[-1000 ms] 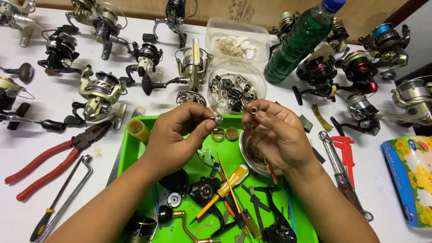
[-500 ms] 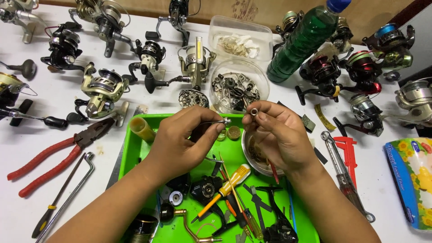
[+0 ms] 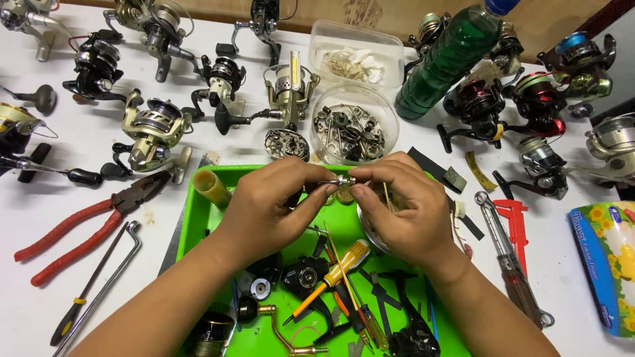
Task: The person cleans small metal components of a fishing reel using a small brush and a liquid solution. They dip the brush into a metal bowl containing the liquid and scrub the parts before placing them into a green tray. The workspace is cluttered with various fishing reels and tools.
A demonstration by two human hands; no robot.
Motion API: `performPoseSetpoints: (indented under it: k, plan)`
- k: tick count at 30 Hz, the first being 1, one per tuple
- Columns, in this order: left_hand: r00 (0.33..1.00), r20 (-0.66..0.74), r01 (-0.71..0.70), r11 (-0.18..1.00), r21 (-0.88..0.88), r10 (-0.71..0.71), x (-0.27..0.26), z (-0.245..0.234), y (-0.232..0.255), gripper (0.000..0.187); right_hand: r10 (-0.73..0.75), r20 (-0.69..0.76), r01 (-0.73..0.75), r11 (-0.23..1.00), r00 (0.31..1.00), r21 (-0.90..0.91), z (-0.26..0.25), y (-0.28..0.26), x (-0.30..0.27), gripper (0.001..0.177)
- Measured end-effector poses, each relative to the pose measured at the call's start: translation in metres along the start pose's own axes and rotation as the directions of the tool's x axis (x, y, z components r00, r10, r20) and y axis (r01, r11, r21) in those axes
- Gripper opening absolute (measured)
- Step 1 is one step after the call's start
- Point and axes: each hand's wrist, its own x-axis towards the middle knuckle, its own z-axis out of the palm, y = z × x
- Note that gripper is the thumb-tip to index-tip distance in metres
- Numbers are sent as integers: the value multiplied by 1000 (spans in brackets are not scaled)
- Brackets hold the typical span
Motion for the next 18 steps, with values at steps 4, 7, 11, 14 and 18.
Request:
performPoseSetpoints:
  k: [4,7,11,14,18]
  plan:
    - [998,29,-61,997,46,60,-2,0,-3,13,-95,-27,92,992,995,-83,3,-1,0,16]
    - [994,41,-107,990,92,103,-3,0,-5,14,-137,-33,132,983,990,-125,4,-2,0,15]
    - [987,60,-159,978,138,152,-4,0,-8,13,-183,-28,175,968,983,-177,5,1,-1,15]
    - [982,72,-183,969,164,173,-6,-2,-12,12,-142,-21,136,976,990,-171,3,-2,0,13]
    - [979,85,-200,964,177,187,-5,-2,-13,12,-124,-9,121,981,992,-153,2,-3,1,12]
